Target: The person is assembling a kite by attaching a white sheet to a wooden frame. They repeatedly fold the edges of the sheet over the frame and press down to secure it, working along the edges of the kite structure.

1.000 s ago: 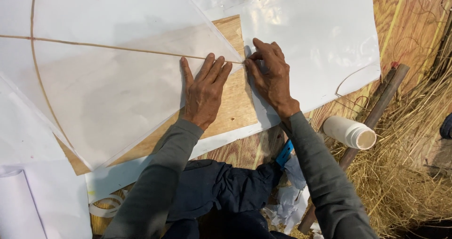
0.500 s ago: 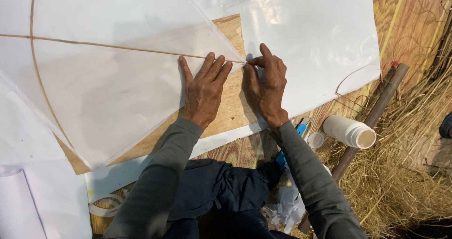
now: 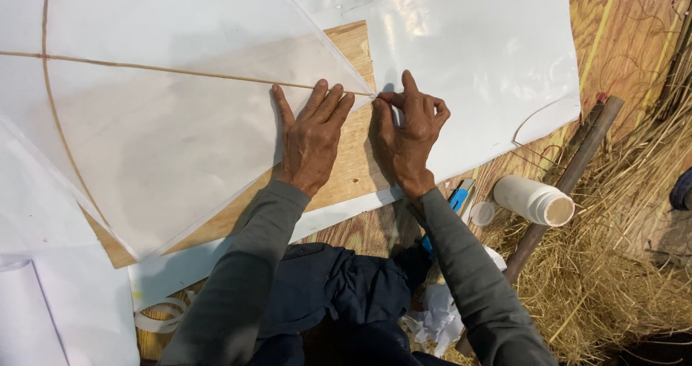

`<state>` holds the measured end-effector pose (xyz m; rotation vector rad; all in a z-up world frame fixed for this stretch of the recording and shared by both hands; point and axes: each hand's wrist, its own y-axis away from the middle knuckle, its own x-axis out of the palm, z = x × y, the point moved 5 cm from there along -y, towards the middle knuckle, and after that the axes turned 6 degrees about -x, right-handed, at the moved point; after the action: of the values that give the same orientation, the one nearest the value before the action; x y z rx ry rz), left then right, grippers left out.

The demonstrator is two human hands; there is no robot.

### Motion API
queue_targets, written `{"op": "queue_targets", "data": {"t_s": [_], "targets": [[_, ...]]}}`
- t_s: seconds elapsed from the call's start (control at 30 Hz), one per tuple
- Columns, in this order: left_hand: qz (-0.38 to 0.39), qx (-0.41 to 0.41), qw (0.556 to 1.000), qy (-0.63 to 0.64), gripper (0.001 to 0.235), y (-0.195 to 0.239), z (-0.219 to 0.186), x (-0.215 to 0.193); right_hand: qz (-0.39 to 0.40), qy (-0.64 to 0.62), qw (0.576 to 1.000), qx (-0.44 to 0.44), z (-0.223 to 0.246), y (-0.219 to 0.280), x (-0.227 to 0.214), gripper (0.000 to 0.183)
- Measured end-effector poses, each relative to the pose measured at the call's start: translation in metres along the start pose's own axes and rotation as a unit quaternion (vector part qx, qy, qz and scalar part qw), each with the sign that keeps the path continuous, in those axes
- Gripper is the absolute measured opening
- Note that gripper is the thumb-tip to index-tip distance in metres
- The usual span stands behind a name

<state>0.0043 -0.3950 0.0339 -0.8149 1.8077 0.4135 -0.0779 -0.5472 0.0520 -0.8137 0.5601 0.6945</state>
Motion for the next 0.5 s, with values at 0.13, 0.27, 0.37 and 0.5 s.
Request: {"op": "queue_targets", "data": {"t_s": [0.13, 0.27, 0.37, 0.5], "targets": [[0.01, 0.005, 1.0, 0.001, 0.047, 0.002, 0.003, 0.003, 0.026, 0.029, 0.998, -0.05, 0.005, -0.009, -0.002, 0.053], [0.017, 0.007, 1.0, 0.005, 0.047, 0.002, 0.003, 0.004, 0.064, -0.011, 0.994, -0.087, -0.001, -0.014, 0.0, 0.056], [0.02, 0.002, 1.0, 0.002, 0.047, 0.002, 0.003, 0.005, 0.092, -0.038, 0.991, -0.086, -0.003, -0.02, 0.001, 0.059], [0.021, 0.0, 1.0, -0.009, 0.049, 0.002, 0.004, 0.007, 0.12, -0.046, 0.986, -0.103, -0.009, -0.027, 0.001, 0.063]]}}
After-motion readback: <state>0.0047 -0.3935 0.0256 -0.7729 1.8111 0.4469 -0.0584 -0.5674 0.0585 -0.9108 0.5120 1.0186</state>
